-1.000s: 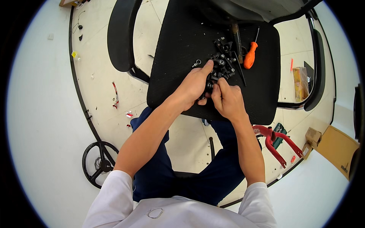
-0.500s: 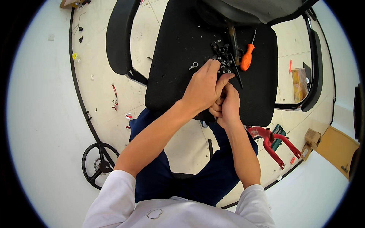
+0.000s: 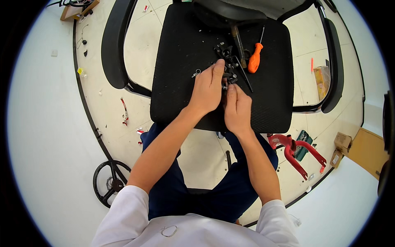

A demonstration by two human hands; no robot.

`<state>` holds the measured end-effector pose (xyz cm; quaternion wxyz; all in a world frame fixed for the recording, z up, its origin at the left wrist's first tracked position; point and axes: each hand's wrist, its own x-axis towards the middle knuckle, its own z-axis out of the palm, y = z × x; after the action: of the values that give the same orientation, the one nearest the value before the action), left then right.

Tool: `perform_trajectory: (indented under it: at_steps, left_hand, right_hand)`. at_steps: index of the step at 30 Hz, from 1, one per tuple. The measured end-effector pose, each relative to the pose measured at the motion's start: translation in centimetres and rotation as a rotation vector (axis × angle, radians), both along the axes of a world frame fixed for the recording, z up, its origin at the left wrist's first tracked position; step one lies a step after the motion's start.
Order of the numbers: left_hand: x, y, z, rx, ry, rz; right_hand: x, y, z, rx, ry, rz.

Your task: The person sits on the floor and assembles small mechanical parts, likely a bicycle gear cassette, using their hands. They pick up individual components and fit them together, occasionally using a screwdriver. The workspace is cluttered with tools and parts.

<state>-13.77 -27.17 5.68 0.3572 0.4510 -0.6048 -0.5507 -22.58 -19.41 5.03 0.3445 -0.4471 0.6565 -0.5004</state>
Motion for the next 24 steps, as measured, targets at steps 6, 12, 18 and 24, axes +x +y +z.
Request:
perform_trajectory:
  at_steps: [6, 12, 18, 24]
  left_hand:
    - [0.8, -0.3, -0.5, 0.251, -0.135, -0.009]
    - [-0.1, 0.4, 0.4, -0.274, -0.19, 0.053]
    - [-0.1, 0.4, 0.7, -0.171, -0.065, -0.047]
    - [0.1, -1.1, 0.3, 0.277, 0.178, -0.082]
  right_hand:
    - [-0.3, -0.1, 0.0, -0.043, 0.172, 0.089]
    - [-0.2, -0.9, 1.1, 0.355, -1.025, -0.036]
    - [-1.9, -0.4, 2.3, 0.446, -1.138, -0.033]
    - [-2.3, -0.8, 2.9, 0.388, -0.822, 0.075]
